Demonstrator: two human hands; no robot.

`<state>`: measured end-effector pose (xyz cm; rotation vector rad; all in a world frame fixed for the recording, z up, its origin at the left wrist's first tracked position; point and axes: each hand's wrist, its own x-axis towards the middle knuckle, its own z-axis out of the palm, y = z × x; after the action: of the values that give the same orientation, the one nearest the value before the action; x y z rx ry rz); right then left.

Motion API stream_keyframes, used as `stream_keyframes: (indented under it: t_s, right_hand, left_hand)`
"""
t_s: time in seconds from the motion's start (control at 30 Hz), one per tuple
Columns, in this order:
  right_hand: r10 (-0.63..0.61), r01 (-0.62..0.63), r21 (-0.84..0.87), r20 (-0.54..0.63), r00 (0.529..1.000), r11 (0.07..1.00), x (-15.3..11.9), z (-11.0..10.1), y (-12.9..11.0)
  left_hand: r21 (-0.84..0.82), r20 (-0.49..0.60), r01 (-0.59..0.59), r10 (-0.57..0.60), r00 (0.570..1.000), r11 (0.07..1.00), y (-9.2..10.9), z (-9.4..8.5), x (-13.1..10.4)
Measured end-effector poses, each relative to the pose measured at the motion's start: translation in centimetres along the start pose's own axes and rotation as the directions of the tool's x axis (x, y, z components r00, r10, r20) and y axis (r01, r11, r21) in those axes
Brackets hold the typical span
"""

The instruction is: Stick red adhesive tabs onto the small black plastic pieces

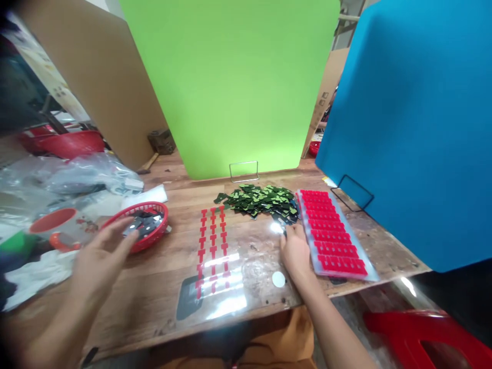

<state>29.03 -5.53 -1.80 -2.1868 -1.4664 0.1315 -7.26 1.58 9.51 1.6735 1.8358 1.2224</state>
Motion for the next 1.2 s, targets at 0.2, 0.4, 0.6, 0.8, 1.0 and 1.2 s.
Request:
stream_keyframes:
  t_s: [0.2, 0.4, 0.6, 0.8, 1.0, 1.2]
  right_hand:
    - [0.108, -0.095, -0.113, 0.115, 0.987, 0.989, 0.6, 0.1, 1.4]
    - [0.041, -0.067, 0.259, 0.104, 0.994, 0.963, -0.2, -0.2, 0.8]
    - [0.024, -0.212, 0.775, 0.247, 0.969, 0.595, -4.7, -0.1, -4.1]
    - [-0.129, -0.528, 0.82, 0.561, 0.818, 0.223, -10.9, -1.1, -10.1]
    - [-0.316, -0.382, 0.851, 0.496, 0.809, 0.36, -11.3, -1.8, -9.7]
    - [-0.31, -0.009, 0.679, 0.346, 0.885, 0.734, -8.1, -0.1, -6.7]
  left_hand:
    - [-0.119, 0.461, 0.088, -0.024, 0.887, 0.989, -1.1, 4.3, -9.2]
    - [0.063, 0.508, -0.198, 0.14, 0.85, 0.978, -2.8, 6.6, -14.1]
    - [0.031, 0.535, -0.197, 0.15, 0.831, 0.98, -1.7, 5.7, -15.9]
    - [-0.397, 0.543, 0.439, -0.179, 0.821, 0.806, 2.8, 5.1, -17.1]
    - [-0.556, 0.582, 0.707, -0.402, 0.707, 0.437, 3.2, 3.9, -17.0]
    - [-0.512, 0.559, 0.738, -0.482, 0.674, 0.439, 1.3, 1.6, -16.2]
